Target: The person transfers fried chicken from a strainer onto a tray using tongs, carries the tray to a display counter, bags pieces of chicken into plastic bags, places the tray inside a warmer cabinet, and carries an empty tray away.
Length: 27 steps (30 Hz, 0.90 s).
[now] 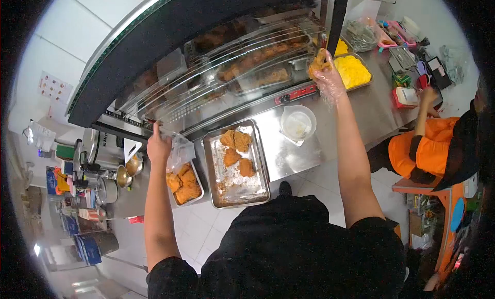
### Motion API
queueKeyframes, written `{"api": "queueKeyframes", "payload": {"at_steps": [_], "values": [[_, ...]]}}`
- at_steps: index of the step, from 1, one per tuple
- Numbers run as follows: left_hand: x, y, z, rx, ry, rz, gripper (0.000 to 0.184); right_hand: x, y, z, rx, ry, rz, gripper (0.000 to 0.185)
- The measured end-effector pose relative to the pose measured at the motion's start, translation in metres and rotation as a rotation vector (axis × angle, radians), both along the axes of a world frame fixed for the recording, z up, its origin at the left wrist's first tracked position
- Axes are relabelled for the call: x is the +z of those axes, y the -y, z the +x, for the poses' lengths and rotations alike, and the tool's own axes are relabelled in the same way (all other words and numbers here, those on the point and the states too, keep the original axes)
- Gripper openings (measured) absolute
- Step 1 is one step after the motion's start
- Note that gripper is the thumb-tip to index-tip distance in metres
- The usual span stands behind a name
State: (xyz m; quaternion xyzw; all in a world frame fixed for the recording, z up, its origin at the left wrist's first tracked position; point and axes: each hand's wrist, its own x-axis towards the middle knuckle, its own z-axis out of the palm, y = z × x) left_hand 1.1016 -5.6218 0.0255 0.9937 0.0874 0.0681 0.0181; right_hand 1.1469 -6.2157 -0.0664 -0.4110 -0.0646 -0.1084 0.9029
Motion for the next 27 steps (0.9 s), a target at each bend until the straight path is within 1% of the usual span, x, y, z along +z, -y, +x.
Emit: {"api": "queueKeyframes", "payload": {"at_steps": [2,6,7,10,11,14,15,18,19,20,22,23,26,27], "values": [[-0.006,-0.021,0.002,0.001,0.031,-0.021,0.07,-0.004,0.001,0.002,0.035,-0.011,0.01,0.097],[-0.01,-0.024,-0.003,0.07,0.075,-0.052,0.069,0.001,-0.004,-0.001,0.124,-0.051,-0.022,0.097],[-0.018,-0.025,-0.005,0.061,0.154,-0.06,0.068,0.002,-0.01,-0.004,0.138,-0.056,-0.035,0.097],[-0.034,-0.012,-0.021,-0.017,0.244,-0.181,0.065,0.006,-0.036,-0.009,0.23,-0.115,-0.124,0.1],[-0.038,0.0,-0.027,0.005,0.218,-0.227,0.055,0.008,-0.047,-0.01,0.252,-0.142,-0.149,0.106],[-0.046,0.039,-0.055,0.018,0.125,-0.389,0.046,0.004,-0.08,-0.007,0.366,-0.14,-0.189,0.114],[-0.042,0.057,-0.066,-0.063,0.196,-0.452,0.041,0.007,-0.094,-0.006,0.385,-0.122,-0.212,0.113],[-0.07,0.063,-0.083,-0.086,0.167,-0.602,0.038,0.018,-0.137,-0.01,0.476,-0.098,-0.281,0.112],[-0.06,0.077,-0.091,-0.022,0.1,-0.701,0.036,0.018,-0.148,-0.009,0.521,-0.101,-0.306,0.111],[-0.049,0.087,-0.097,-0.009,0.091,-0.722,0.036,0.018,-0.157,-0.007,0.565,-0.102,-0.332,0.111],[-0.035,0.098,-0.109,0.02,0.066,-0.762,0.035,0.02,-0.171,-0.007,0.587,-0.104,-0.341,0.106],[-0.038,0.092,-0.113,0.027,0.016,-0.848,0.036,0.02,-0.174,-0.009,0.598,-0.108,-0.342,0.103],[-0.032,0.091,-0.132,-0.019,0.131,-0.899,0.036,0.027,-0.172,-0.017,0.513,-0.084,-0.289,0.091],[-0.046,0.08,-0.137,-0.08,0.204,-0.904,0.036,0.036,-0.17,-0.024,0.441,-0.126,-0.291,0.073]]}}
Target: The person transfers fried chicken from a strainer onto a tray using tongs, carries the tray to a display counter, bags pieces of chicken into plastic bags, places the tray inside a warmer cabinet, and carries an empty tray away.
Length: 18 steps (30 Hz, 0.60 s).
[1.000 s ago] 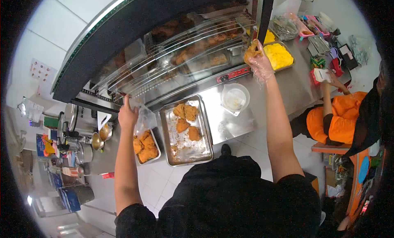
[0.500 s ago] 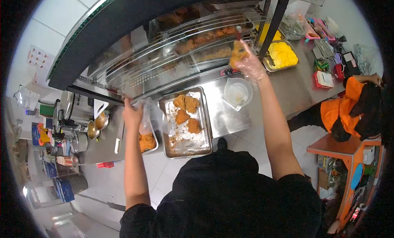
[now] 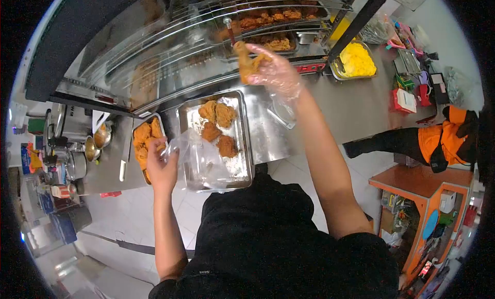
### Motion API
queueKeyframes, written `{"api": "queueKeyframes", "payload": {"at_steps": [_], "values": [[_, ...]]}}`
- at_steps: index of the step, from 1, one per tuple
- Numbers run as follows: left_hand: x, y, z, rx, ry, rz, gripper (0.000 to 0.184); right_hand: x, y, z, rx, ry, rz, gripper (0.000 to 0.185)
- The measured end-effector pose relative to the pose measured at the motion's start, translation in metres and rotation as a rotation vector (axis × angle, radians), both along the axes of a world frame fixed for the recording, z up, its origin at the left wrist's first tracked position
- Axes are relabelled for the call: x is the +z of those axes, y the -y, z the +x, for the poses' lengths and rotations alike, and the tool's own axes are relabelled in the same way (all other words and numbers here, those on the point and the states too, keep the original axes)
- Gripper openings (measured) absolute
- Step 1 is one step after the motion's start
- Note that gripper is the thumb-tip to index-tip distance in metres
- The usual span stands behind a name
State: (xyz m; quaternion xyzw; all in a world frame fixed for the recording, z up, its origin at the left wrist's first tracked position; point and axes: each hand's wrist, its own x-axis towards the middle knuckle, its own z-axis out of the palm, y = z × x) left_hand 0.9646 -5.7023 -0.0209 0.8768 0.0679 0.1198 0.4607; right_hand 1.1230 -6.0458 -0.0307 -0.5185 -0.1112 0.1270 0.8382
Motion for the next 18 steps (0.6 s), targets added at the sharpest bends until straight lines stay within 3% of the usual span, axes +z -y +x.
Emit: {"api": "queueKeyframes", "payload": {"at_steps": [3,5,6,9,12,18], "values": [[0.007,-0.001,-0.02,0.026,-0.134,-0.056,0.037,0.013,0.013,0.001,-0.217,-0.005,-0.02,0.064],[-0.002,-0.005,-0.027,0.028,-0.139,-0.067,0.037,0.033,0.023,0.01,-0.397,0.067,-0.254,0.061],[-0.004,-0.007,-0.03,0.027,-0.14,-0.072,0.037,0.039,0.025,0.019,-0.539,0.274,-0.352,0.055],[-0.003,-0.001,-0.032,0.024,-0.167,-0.047,0.036,0.103,0.022,0.031,-0.921,0.57,-1.163,0.032],[0.007,0.009,-0.031,0.003,-0.161,0.043,0.034,0.132,0.007,0.053,-0.991,0.831,-1.023,0.048],[0.0,0.005,-0.043,0.001,-0.17,-0.075,0.034,0.13,0.007,0.094,-1.032,1.116,-1.211,0.044]]}}
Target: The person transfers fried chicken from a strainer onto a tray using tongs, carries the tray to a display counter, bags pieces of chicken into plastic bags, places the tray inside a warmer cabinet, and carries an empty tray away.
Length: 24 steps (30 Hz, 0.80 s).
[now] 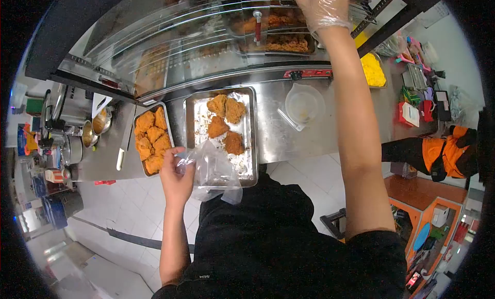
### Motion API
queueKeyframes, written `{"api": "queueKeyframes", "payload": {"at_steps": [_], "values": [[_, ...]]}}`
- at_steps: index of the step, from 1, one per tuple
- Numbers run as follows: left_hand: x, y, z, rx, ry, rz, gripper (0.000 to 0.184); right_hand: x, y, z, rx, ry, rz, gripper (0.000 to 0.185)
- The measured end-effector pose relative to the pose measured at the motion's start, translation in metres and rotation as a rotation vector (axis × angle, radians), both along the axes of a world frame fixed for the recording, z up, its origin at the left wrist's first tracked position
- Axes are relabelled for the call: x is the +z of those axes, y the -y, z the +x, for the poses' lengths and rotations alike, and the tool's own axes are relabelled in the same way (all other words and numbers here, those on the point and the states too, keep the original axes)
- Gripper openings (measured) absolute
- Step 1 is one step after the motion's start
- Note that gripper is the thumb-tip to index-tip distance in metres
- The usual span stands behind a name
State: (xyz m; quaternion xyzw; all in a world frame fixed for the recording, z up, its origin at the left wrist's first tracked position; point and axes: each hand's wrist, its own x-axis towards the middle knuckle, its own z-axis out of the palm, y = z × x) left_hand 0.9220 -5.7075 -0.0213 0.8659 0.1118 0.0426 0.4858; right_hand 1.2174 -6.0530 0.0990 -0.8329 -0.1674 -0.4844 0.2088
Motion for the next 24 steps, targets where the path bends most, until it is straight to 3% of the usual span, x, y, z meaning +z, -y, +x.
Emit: {"api": "queueKeyframes", "payload": {"at_steps": [7,8,16,20,22,24], "values": [[-0.002,-0.001,-0.008,0.037,0.051,-0.067,0.033,-0.01,-0.022,0.028,-0.033,0.04,0.06,0.03],[-0.001,-0.001,-0.009,0.036,0.027,-0.048,0.033,-0.011,-0.02,0.03,-0.08,-0.136,0.063,0.027],[0.015,0.002,-0.003,0.021,-0.048,0.031,0.035,-0.009,-0.015,0.015,-0.075,-0.198,0.075,0.029],[0.015,-0.014,0.01,0.038,0.048,0.12,0.041,-0.013,-0.013,0.006,0.044,0.034,0.107,0.033],[0.015,-0.04,0.027,0.094,0.09,0.157,0.045,-0.015,-0.017,-0.015,-0.015,0.063,0.093,0.037],[-0.007,-0.096,0.059,0.114,0.17,0.366,0.061,-0.032,-0.022,-0.03,-0.005,0.003,0.193,0.033]]}}
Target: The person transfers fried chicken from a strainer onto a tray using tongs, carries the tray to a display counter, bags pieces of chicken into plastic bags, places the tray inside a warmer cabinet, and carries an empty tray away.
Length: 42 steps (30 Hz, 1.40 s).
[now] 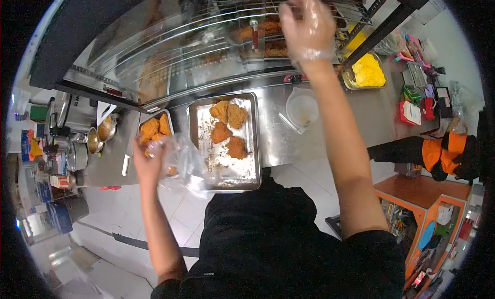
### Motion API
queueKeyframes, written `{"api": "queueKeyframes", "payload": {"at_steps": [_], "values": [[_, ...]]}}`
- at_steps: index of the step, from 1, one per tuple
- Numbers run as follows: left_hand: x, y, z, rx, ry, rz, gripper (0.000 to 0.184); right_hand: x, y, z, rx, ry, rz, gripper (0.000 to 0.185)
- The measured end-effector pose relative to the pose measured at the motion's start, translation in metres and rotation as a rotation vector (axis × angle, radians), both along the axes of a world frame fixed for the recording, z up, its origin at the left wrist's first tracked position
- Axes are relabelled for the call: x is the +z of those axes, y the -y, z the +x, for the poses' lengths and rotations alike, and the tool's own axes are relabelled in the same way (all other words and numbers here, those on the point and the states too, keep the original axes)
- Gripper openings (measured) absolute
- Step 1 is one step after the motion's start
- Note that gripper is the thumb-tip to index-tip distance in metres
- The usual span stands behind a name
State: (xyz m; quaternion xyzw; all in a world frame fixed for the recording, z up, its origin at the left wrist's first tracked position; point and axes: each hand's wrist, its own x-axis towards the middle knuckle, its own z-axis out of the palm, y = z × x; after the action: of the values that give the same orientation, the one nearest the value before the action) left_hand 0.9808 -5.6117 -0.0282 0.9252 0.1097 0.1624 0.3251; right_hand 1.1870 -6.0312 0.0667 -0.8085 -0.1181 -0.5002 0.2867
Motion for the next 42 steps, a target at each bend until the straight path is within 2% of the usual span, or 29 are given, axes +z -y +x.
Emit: {"api": "queueKeyframes", "payload": {"at_steps": [2,3,4,5,8,11,15,17,19,20,23,24,25,26,31,34,37,38,40,41,42], "values": [[0.028,-0.013,0.039,0.124,-0.094,-0.165,0.074,-0.034,-0.01,-0.016,0.066,-0.11,0.164,0.024],[0.025,-0.031,0.06,0.089,-0.069,-0.139,0.076,-0.043,-0.012,-0.03,0.16,-0.121,0.142,0.031],[0.014,-0.053,0.081,0.056,-0.042,-0.113,0.079,-0.054,-0.023,-0.049,0.206,-0.277,0.228,0.033],[0.01,-0.064,0.096,0.021,-0.015,-0.086,0.081,-0.062,-0.03,-0.063,0.257,-0.309,0.267,0.035],[0.023,-0.05,0.12,-0.076,-0.047,-0.225,0.078,-0.101,-0.031,-0.098,0.346,-0.522,0.41,0.035],[0.026,-0.038,0.132,-0.074,-0.176,-0.106,0.078,-0.137,-0.009,-0.137,0.322,-0.61,0.337,0.035],[-0.005,-0.061,0.147,0.259,0.175,-0.141,0.079,-0.194,0.037,-0.203,0.154,-0.64,0.237,0.033],[0.002,-0.072,0.15,0.201,0.007,-0.117,0.082,-0.209,0.064,-0.237,0.074,-0.686,0.159,0.03],[0.025,-0.062,0.151,0.143,-0.176,-0.087,0.084,-0.211,0.085,-0.267,-0.008,-0.802,0.167,0.028],[0.019,-0.068,0.154,0.152,-0.131,-0.138,0.088,-0.21,0.092,-0.282,-0.051,-0.908,0.217,0.027],[0.022,-0.059,0.152,0.153,-0.161,0.048,0.091,-0.204,0.102,-0.306,-0.085,-1.006,0.345,0.021],[0.019,-0.055,0.153,0.1,-0.095,0.161,0.088,-0.205,0.1,-0.309,-0.088,-1.022,0.364,0.02],[0.012,-0.049,0.153,0.024,0.047,0.142,0.086,-0.208,0.098,-0.31,-0.09,-1.037,0.383,0.019],[0.011,-0.049,0.154,0.027,-0.002,0.144,0.086,-0.21,0.096,-0.311,-0.094,-1.054,0.4,0.018],[0.013,0.01,0.151,-0.054,-0.034,0.096,0.09,-0.205,0.064,-0.286,0.143,-0.956,0.333,0.027],[0.008,0.05,0.147,-0.188,0.039,-0.024,0.083,-0.204,0.034,-0.26,0.245,-0.979,0.272,0.027],[0.056,0.072,0.128,-0.412,-0.384,-0.382,0.079,-0.195,-0.005,-0.231,0.36,-1.033,0.295,0.03],[0.062,0.066,0.121,-0.492,-0.295,-0.313,0.068,-0.191,-0.021,-0.221,0.403,-1.058,0.316,0.031],[0.084,0.046,0.097,-0.339,-0.268,-0.291,0.059,-0.187,-0.055,-0.196,0.375,-1.11,0.087,0.037],[0.092,0.034,0.081,-0.265,-0.254,-0.277,0.055,-0.189,-0.07,-0.186,0.429,-1.063,0.116,0.039],[0.09,0.019,0.063,-0.264,-0.234,-0.452,0.051,-0.195,-0.085,-0.177,0.483,-1.015,0.146,0.041]]}}
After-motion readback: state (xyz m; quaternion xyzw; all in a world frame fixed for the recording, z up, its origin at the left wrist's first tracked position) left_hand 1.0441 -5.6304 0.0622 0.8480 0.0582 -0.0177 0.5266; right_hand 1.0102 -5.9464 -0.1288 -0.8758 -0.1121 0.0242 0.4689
